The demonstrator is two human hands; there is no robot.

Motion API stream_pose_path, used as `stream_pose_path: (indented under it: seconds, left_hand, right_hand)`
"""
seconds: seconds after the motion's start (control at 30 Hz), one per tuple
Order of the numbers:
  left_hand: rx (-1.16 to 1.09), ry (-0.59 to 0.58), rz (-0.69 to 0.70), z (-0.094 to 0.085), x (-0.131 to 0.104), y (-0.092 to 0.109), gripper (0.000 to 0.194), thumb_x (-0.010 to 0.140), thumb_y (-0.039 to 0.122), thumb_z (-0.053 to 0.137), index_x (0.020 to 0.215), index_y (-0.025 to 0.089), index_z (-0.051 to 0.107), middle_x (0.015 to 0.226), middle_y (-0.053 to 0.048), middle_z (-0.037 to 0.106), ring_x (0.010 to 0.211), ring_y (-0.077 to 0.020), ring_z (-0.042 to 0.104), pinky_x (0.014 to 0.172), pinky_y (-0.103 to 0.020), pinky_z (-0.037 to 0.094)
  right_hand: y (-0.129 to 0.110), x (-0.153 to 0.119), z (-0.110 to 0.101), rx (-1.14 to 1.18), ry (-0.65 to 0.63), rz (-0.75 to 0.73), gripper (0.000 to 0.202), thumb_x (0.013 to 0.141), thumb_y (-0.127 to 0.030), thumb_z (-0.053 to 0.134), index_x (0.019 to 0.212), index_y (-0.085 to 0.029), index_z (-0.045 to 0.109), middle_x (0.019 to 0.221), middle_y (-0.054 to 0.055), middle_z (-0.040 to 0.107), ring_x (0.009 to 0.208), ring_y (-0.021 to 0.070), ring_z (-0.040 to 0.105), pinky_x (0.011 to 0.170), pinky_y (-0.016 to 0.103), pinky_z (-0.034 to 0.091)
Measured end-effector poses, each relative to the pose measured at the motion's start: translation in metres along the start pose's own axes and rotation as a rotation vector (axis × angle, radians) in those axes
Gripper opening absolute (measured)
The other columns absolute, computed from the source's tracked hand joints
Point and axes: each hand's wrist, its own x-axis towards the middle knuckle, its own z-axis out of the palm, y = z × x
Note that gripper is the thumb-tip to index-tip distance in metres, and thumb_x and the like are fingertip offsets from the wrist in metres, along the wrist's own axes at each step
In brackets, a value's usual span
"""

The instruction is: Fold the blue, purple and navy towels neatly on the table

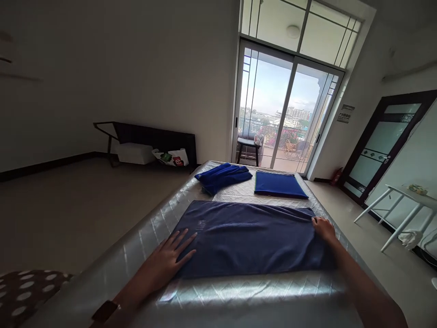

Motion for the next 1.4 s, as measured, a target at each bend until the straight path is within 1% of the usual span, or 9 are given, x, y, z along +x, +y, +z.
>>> stream_pose_path:
  seconds: [0.23, 0.5, 0.6, 0.7, 0.83, 0.93, 1.03, 1.2, 1.4]
  left_hand:
    - [0.030, 0.004, -0.035, 0.001, -0.004, -0.004, 0.051, 0.096, 0.049, 0.040, 0.146, 0.039, 0.045, 0.155, 0.000, 0.045, 0.144, -0.0289, 0.041, 0.110, -0.048, 0.045]
    - [-0.046, -0.080, -0.155, -0.002, -0.007, -0.029, 0.050, 0.089, 0.057, 0.043, 0.136, 0.046, 0.056, 0.148, 0.008, 0.053, 0.137, -0.0282, 0.051, 0.107, -0.049, 0.049]
    - [0.028, -0.199, -0.269, -0.018, 0.018, -0.013, 0.050, 0.085, 0.063, 0.043, 0.126, 0.045, 0.067, 0.136, 0.008, 0.064, 0.128, -0.0324, 0.059, 0.107, -0.057, 0.046]
    - [0.082, -0.241, -0.163, -0.037, 0.061, 0.060, 0.053, 0.080, 0.063, 0.052, 0.122, 0.036, 0.071, 0.133, 0.002, 0.068, 0.128, -0.0354, 0.058, 0.109, -0.057, 0.043]
    - [-0.219, -0.206, 0.404, -0.050, 0.110, 0.222, 0.034, 0.094, 0.044, 0.051, 0.115, 0.026, 0.071, 0.121, -0.008, 0.071, 0.112, -0.0252, 0.066, 0.099, -0.041, 0.051]
    - [-0.262, -0.156, 0.809, -0.038, 0.130, 0.337, 0.037, 0.093, 0.055, 0.053, 0.100, 0.022, 0.068, 0.097, -0.007, 0.071, 0.093, -0.0222, 0.066, 0.084, -0.037, 0.052]
    - [-0.217, -0.085, 0.918, -0.010, 0.143, 0.415, 0.033, 0.092, 0.050, 0.056, 0.099, 0.019, 0.065, 0.096, -0.009, 0.069, 0.089, -0.0220, 0.065, 0.074, -0.035, 0.051]
    - [-0.239, -0.067, 0.884, 0.023, 0.158, 0.466, 0.017, 0.094, 0.028, 0.053, 0.094, 0.016, 0.064, 0.086, -0.011, 0.067, 0.080, -0.0224, 0.066, 0.063, -0.032, 0.048]
    - [-0.378, -0.160, 0.861, 0.011, 0.166, 0.456, 0.015, 0.088, 0.010, 0.052, 0.092, 0.019, 0.064, 0.075, -0.007, 0.066, 0.064, -0.0188, 0.064, 0.052, -0.028, 0.043]
  right_hand:
    - [-0.005, 0.069, -0.002, 0.112, 0.029, 0.014, 0.040, 0.096, -0.040, 0.048, 0.125, -0.020, 0.067, 0.129, 0.014, 0.066, 0.115, 0.0253, 0.064, 0.095, 0.034, 0.048]
    - [0.021, 0.093, 0.037, 0.379, 0.076, -0.024, 0.038, 0.095, -0.040, 0.051, 0.117, -0.015, 0.069, 0.115, 0.011, 0.070, 0.104, 0.0204, 0.068, 0.092, 0.026, 0.048]
    - [0.030, 0.103, 0.039, 0.467, 0.009, -0.037, 0.032, 0.092, -0.038, 0.057, 0.111, -0.016, 0.071, 0.110, 0.010, 0.073, 0.099, 0.0211, 0.069, 0.086, 0.026, 0.049]
    - [0.036, 0.113, 0.035, 0.513, -0.070, -0.063, 0.027, 0.089, -0.036, 0.061, 0.104, -0.016, 0.073, 0.103, 0.008, 0.075, 0.095, 0.0211, 0.069, 0.080, 0.025, 0.049]
    - [0.038, 0.118, 0.033, 0.527, -0.087, -0.069, 0.024, 0.089, -0.035, 0.064, 0.100, -0.017, 0.074, 0.100, 0.007, 0.077, 0.092, 0.0203, 0.070, 0.076, 0.024, 0.048]
    - [0.037, 0.118, 0.033, 0.530, -0.080, -0.068, 0.023, 0.088, -0.035, 0.064, 0.100, -0.018, 0.074, 0.100, 0.008, 0.077, 0.091, 0.0208, 0.070, 0.075, 0.025, 0.049]
    - [0.036, 0.117, 0.034, 0.517, -0.072, -0.060, 0.023, 0.087, -0.037, 0.065, 0.101, -0.020, 0.074, 0.101, 0.007, 0.077, 0.095, 0.0225, 0.070, 0.076, 0.027, 0.049]
    - [0.036, 0.119, 0.034, 0.498, -0.086, -0.054, 0.025, 0.087, -0.039, 0.064, 0.102, -0.021, 0.074, 0.100, 0.006, 0.077, 0.095, 0.0220, 0.070, 0.076, 0.027, 0.049]
    - [0.035, 0.121, 0.031, 0.543, -0.119, -0.053, 0.025, 0.086, -0.036, 0.063, 0.100, -0.018, 0.073, 0.092, 0.005, 0.076, 0.087, 0.0183, 0.069, 0.073, 0.024, 0.049]
